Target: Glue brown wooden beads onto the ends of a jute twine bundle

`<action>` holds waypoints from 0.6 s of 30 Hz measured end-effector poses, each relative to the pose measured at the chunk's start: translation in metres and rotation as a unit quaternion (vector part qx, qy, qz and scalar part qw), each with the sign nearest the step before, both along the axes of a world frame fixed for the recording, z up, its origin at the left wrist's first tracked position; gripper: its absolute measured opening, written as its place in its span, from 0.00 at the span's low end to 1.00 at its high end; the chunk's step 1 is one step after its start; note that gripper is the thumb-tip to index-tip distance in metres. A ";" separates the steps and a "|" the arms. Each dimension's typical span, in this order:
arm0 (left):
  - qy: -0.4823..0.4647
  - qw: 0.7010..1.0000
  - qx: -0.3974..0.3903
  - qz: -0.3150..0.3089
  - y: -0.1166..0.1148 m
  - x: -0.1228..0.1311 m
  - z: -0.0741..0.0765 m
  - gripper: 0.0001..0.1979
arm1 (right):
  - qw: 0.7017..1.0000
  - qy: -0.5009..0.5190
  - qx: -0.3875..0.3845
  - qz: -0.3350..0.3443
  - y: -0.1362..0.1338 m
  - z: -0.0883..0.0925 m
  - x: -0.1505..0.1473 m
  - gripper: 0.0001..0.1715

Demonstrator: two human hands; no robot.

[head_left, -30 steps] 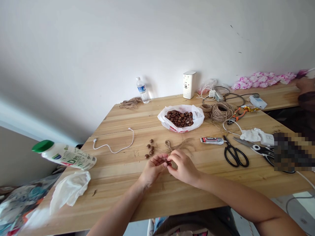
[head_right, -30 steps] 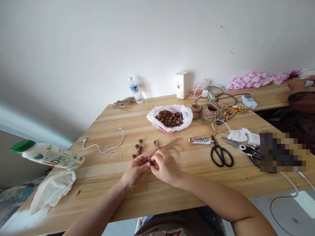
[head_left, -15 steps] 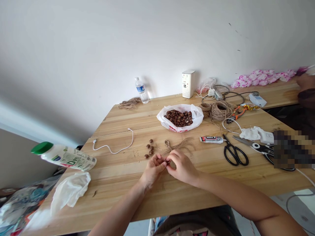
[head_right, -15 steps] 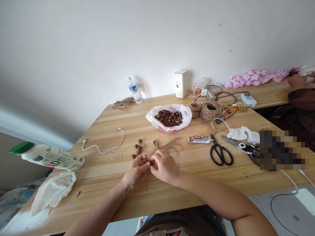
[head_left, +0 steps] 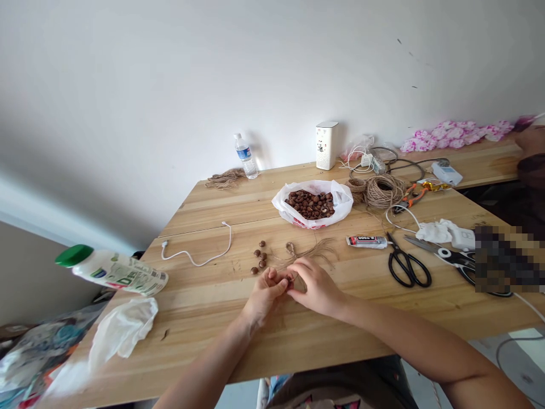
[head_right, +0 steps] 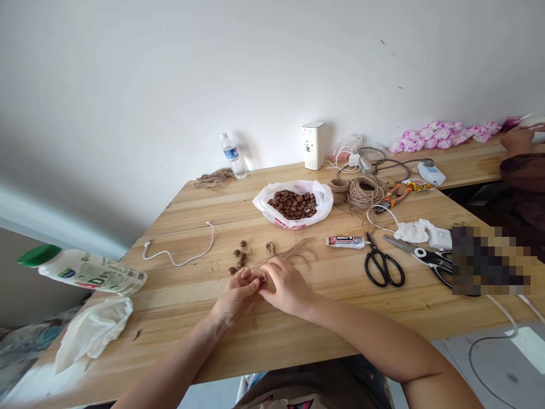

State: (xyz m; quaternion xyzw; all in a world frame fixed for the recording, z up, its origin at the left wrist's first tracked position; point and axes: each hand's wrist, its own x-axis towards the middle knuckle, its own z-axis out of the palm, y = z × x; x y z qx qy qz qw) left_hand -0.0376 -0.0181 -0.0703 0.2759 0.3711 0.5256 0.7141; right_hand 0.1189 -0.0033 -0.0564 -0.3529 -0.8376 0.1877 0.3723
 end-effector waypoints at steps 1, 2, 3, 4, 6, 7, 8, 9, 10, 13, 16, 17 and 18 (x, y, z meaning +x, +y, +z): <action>-0.002 1.000 0.001 -0.001 0.000 0.000 0.000 0.26 | 1.000 0.002 0.005 0.005 0.002 0.001 0.002 0.25; 0.000 1.000 0.004 -0.003 0.001 -0.001 -0.001 0.26 | 1.000 0.000 0.010 0.009 0.004 0.002 0.004 0.30; 0.006 1.000 0.011 -0.005 0.002 -0.001 -0.001 0.25 | 1.000 -0.005 0.011 0.011 0.006 0.004 0.007 0.33; 0.017 1.000 0.020 -0.008 0.003 -0.002 -0.001 0.25 | 1.000 -0.013 0.010 0.010 0.009 0.006 0.010 0.36; 0.053 0.998 0.042 -0.011 0.004 -0.003 -0.002 0.24 | 1.000 -0.030 -0.001 0.003 0.016 0.009 0.018 0.37; 0.074 0.996 0.050 -0.014 0.004 -0.003 -0.002 0.24 | 0.999 -0.036 -0.009 -0.003 0.019 0.010 0.021 0.37; 0.095 0.994 0.055 -0.017 0.005 -0.004 -0.002 0.23 | 0.999 -0.043 -0.016 -0.009 0.022 0.010 0.024 0.36; 0.115 0.991 0.060 -0.019 0.005 -0.004 -0.003 0.23 | 0.998 -0.051 -0.021 -0.014 0.025 0.010 0.027 0.34; 0.133 0.989 0.065 -0.021 0.004 -0.004 -0.003 0.23 | 0.998 -0.060 -0.024 -0.018 0.027 0.009 0.029 0.32; 0.187 0.978 0.089 -0.012 0.003 -0.003 -0.005 0.20 | 0.996 -0.085 -0.025 -0.024 0.031 0.005 0.031 0.27; 0.237 0.965 0.113 0.003 0.003 -0.003 -0.008 0.18 | 0.995 -0.095 -0.015 -0.018 0.031 0.002 0.029 0.25; 0.255 0.959 0.120 0.007 0.003 -0.004 -0.008 0.17 | 0.995 -0.096 -0.010 -0.017 0.031 0.002 0.028 0.25; 0.277 0.952 0.127 0.013 0.003 -0.005 -0.009 0.16 | 0.995 -0.096 -0.006 -0.016 0.031 0.002 0.028 0.24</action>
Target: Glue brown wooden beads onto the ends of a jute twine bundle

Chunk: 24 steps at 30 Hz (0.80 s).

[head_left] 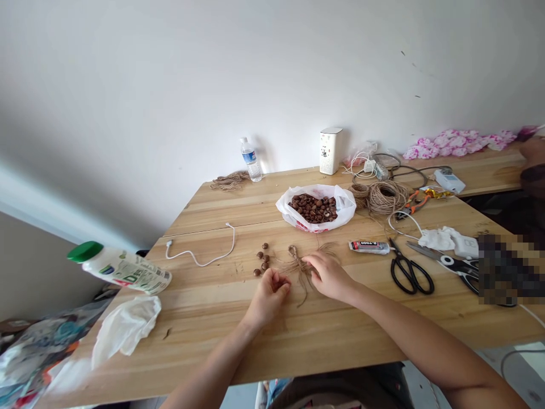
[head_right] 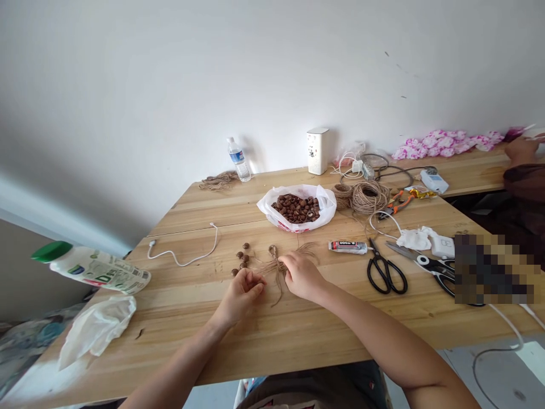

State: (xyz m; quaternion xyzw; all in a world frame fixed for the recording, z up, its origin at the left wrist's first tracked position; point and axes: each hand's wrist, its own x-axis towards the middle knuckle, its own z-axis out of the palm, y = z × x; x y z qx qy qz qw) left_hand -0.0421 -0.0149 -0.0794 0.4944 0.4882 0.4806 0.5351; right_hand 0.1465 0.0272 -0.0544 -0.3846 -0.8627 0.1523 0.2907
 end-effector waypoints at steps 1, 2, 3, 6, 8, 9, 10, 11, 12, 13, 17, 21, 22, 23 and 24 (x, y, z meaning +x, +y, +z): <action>0.027 1.000 0.011 0.009 0.001 -0.001 0.000 0.15 | 1.000 0.000 0.003 0.001 0.000 0.000 -0.001 0.24; 0.060 0.998 0.023 0.019 0.001 -0.003 -0.001 0.14 | 1.000 0.002 0.006 0.002 -0.001 0.000 -0.001 0.23; 0.097 0.994 0.035 0.030 0.002 -0.004 -0.001 0.13 | 1.000 0.004 0.009 0.004 -0.001 0.000 -0.002 0.22; 0.201 0.977 0.058 0.051 0.005 -0.010 0.001 0.11 | 1.000 0.011 0.015 0.023 -0.001 -0.001 -0.002 0.17; 0.252 0.965 0.061 0.046 0.006 -0.014 0.004 0.10 | 0.999 0.007 0.021 0.049 -0.001 -0.002 -0.002 0.15; 0.269 0.960 0.062 0.038 0.006 -0.015 0.005 0.09 | 0.998 0.000 0.026 0.064 -0.001 -0.003 -0.002 0.14; 0.283 0.957 0.063 0.029 0.006 -0.016 0.007 0.09 | 0.996 -0.011 0.033 0.077 -0.002 -0.003 -0.002 0.13; 0.294 0.953 0.064 0.019 0.005 -0.018 0.008 0.08 | 0.995 -0.026 0.042 0.086 -0.002 -0.003 -0.002 0.12; 0.303 0.951 0.065 0.008 0.004 -0.019 0.009 0.08 | 0.994 -0.041 0.052 0.092 -0.002 -0.003 -0.002 0.12; 0.311 0.948 0.066 -0.001 0.003 -0.019 0.010 0.07 | 0.992 -0.056 0.061 0.094 -0.003 -0.003 -0.002 0.11; 0.349 0.934 0.079 -0.008 -0.003 -0.019 0.013 0.05 | 0.990 -0.087 0.076 0.087 -0.004 -0.004 -0.003 0.09; 0.357 0.930 0.086 0.018 -0.004 -0.016 0.015 0.05 | 0.990 -0.096 0.078 0.074 -0.005 -0.007 -0.004 0.09; 0.350 0.933 0.083 0.022 -0.003 -0.015 0.016 0.05 | 0.990 -0.098 0.078 0.069 -0.005 -0.008 -0.004 0.09; 0.339 0.937 0.081 0.027 -0.002 -0.015 0.016 0.05 | 0.990 -0.100 0.077 0.065 -0.006 -0.008 -0.005 0.09; 0.325 0.942 0.079 0.033 -0.002 -0.015 0.017 0.06 | 0.990 -0.102 0.076 0.062 -0.006 -0.009 -0.005 0.09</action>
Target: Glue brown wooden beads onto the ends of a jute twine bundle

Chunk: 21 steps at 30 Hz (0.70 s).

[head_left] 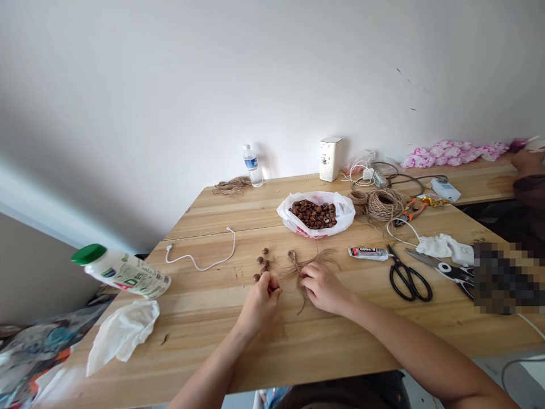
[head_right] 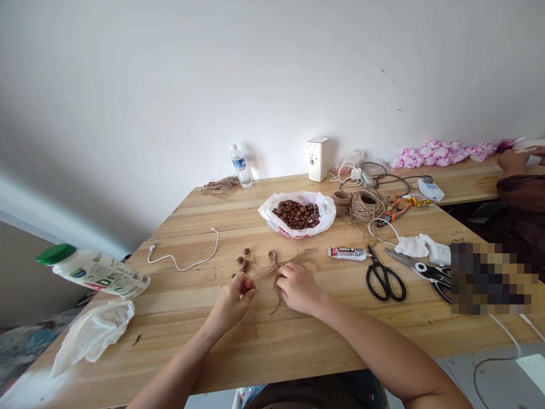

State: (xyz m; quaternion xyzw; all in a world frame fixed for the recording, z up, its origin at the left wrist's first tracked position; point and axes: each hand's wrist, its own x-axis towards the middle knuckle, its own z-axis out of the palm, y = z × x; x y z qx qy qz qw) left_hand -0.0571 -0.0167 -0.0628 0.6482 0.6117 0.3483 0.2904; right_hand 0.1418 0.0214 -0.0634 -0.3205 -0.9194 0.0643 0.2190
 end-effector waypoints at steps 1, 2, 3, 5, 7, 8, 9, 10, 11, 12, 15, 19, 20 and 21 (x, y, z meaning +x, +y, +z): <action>-0.017 1.000 0.002 0.004 0.001 0.000 0.000 0.06 | 1.000 -0.002 -0.002 -0.002 0.000 0.000 0.000 0.09; -0.033 0.999 0.005 0.008 0.001 -0.001 0.001 0.07 | 1.000 -0.002 -0.004 -0.002 0.000 -0.001 0.000 0.09; -0.048 0.999 0.009 0.012 0.002 -0.001 0.001 0.07 | 1.000 -0.003 -0.005 -0.002 -0.001 -0.001 -0.001 0.09; -0.070 0.997 0.014 0.017 0.002 -0.002 0.001 0.08 | 1.000 -0.004 -0.003 -0.001 -0.001 -0.002 -0.001 0.09; -0.082 0.996 0.014 0.016 0.002 -0.002 0.000 0.09 | 1.000 -0.007 0.003 -0.003 -0.001 -0.003 -0.001 0.09; -0.086 0.996 0.012 0.014 0.002 -0.002 0.000 0.09 | 1.000 -0.009 0.005 -0.004 -0.001 -0.004 -0.001 0.09; -0.093 0.996 0.008 0.012 0.002 -0.002 -0.001 0.09 | 1.000 -0.013 0.008 -0.006 -0.001 -0.004 -0.002 0.09; -0.101 0.995 0.004 0.010 0.002 -0.001 -0.001 0.09 | 1.000 -0.017 0.010 -0.009 -0.001 -0.004 -0.002 0.09; -0.111 0.994 0.001 0.008 0.003 -0.001 -0.002 0.10 | 1.000 -0.022 0.011 -0.011 -0.002 -0.004 -0.002 0.08; -0.124 0.992 0.000 0.009 0.003 0.000 -0.003 0.10 | 0.999 -0.027 0.012 -0.013 -0.002 -0.004 -0.002 0.08; -0.189 0.982 -0.004 0.014 0.007 0.000 -0.005 0.12 | 0.999 -0.042 0.014 -0.015 -0.003 -0.003 -0.003 0.07; -0.298 0.953 -0.039 0.028 0.011 -0.002 -0.005 0.15 | 0.998 -0.057 0.017 -0.017 -0.003 -0.002 -0.003 0.07; -0.318 0.946 -0.048 0.032 0.012 -0.003 -0.004 0.16 | 0.998 -0.060 0.018 -0.018 -0.004 -0.002 -0.003 0.07; -0.337 0.939 -0.056 0.033 0.012 -0.003 -0.002 0.17 | 0.998 -0.062 0.018 -0.019 -0.004 -0.002 -0.003 0.07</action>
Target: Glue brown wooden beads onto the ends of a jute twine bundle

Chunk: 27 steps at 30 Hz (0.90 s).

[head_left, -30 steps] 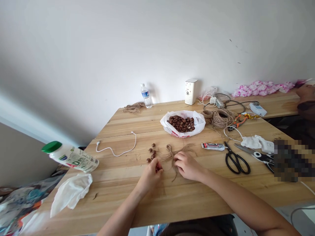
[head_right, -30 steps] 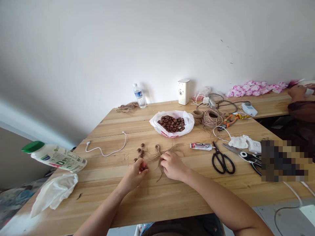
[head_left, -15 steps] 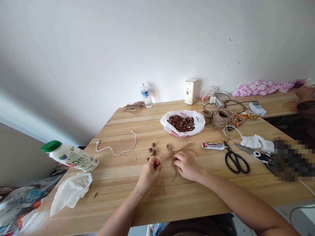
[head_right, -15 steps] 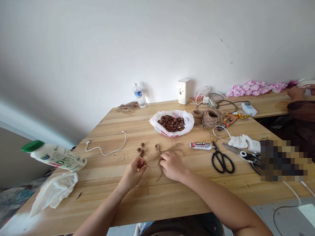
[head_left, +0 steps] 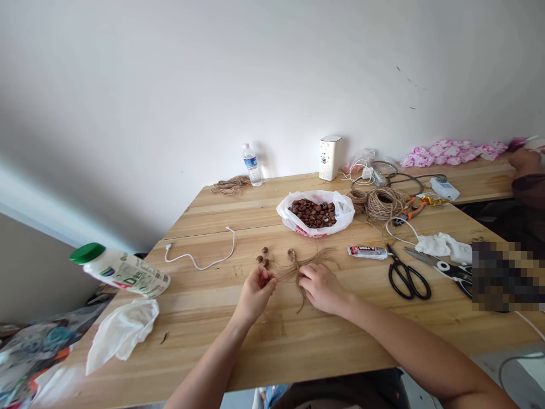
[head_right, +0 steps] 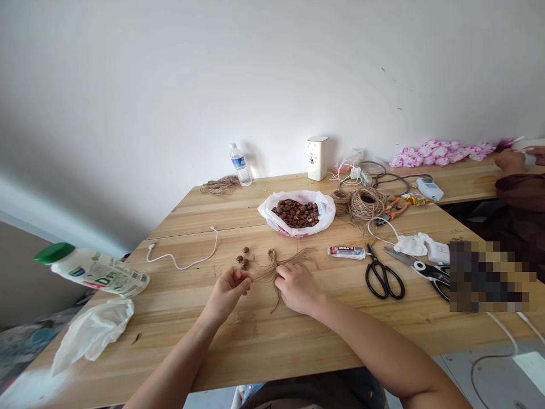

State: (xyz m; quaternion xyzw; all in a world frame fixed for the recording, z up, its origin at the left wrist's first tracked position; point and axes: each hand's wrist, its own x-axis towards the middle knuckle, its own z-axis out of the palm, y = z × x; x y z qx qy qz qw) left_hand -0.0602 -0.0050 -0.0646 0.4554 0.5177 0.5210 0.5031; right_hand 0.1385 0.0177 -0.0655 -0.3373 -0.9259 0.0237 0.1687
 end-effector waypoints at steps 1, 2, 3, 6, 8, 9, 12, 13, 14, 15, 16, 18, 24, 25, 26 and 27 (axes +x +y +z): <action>-0.021 1.000 -0.007 -0.003 0.000 0.000 0.002 0.18 | 1.000 -0.001 0.000 0.000 0.000 0.000 0.000 0.07; -0.045 0.999 -0.015 -0.009 -0.001 -0.001 0.005 0.19 | 1.000 -0.001 0.000 -0.001 0.000 0.000 0.000 0.07; -0.072 0.997 -0.025 -0.019 -0.002 -0.001 0.007 0.19 | 1.000 -0.001 0.000 -0.002 0.000 0.000 0.000 0.07; -0.158 0.983 -0.077 -0.057 -0.004 -0.003 0.013 0.20 | 1.000 -0.001 0.000 -0.005 -0.001 0.000 0.000 0.08; -0.203 0.969 -0.118 -0.072 -0.003 -0.004 0.015 0.21 | 1.000 -0.003 0.001 -0.006 -0.001 0.000 -0.001 0.08; -0.219 0.964 -0.134 -0.074 -0.003 -0.005 0.015 0.21 | 1.000 -0.004 0.002 -0.005 -0.001 0.000 -0.001 0.08; -0.250 0.952 -0.162 -0.072 -0.002 -0.006 0.015 0.21 | 1.000 -0.003 0.004 -0.004 -0.001 0.001 -0.001 0.08; -0.257 0.950 -0.165 -0.072 -0.002 -0.006 0.015 0.21 | 1.000 -0.003 0.005 -0.003 -0.001 0.001 -0.001 0.08; -0.262 0.948 -0.167 -0.073 -0.002 -0.006 0.014 0.21 | 1.000 -0.003 0.005 -0.003 -0.001 0.001 -0.001 0.08; -0.266 0.946 -0.169 -0.075 -0.002 -0.006 0.013 0.21 | 1.000 -0.003 0.006 -0.004 -0.001 0.001 -0.001 0.08; -0.269 0.945 -0.169 -0.077 -0.003 -0.005 0.013 0.20 | 1.000 -0.003 0.006 -0.004 -0.001 0.001 -0.001 0.08; -0.272 0.943 -0.172 -0.080 -0.003 -0.005 0.011 0.21 | 1.000 -0.006 0.007 -0.004 -0.001 0.001 -0.001 0.08; -0.276 0.939 -0.189 -0.078 -0.005 -0.003 0.011 0.21 | 1.000 -0.011 0.005 -0.006 -0.001 0.001 -0.001 0.07; -0.276 0.939 -0.190 -0.076 -0.005 -0.002 0.011 0.20 | 1.000 -0.011 0.004 -0.007 -0.001 0.001 -0.001 0.07; -0.276 0.939 -0.190 -0.075 -0.005 -0.002 0.012 0.20 | 1.000 -0.011 0.003 -0.007 -0.001 0.001 -0.001 0.07; -0.276 0.939 -0.189 -0.072 -0.005 -0.002 0.012 0.20 | 1.000 -0.010 0.002 -0.007 -0.001 0.001 -0.001 0.07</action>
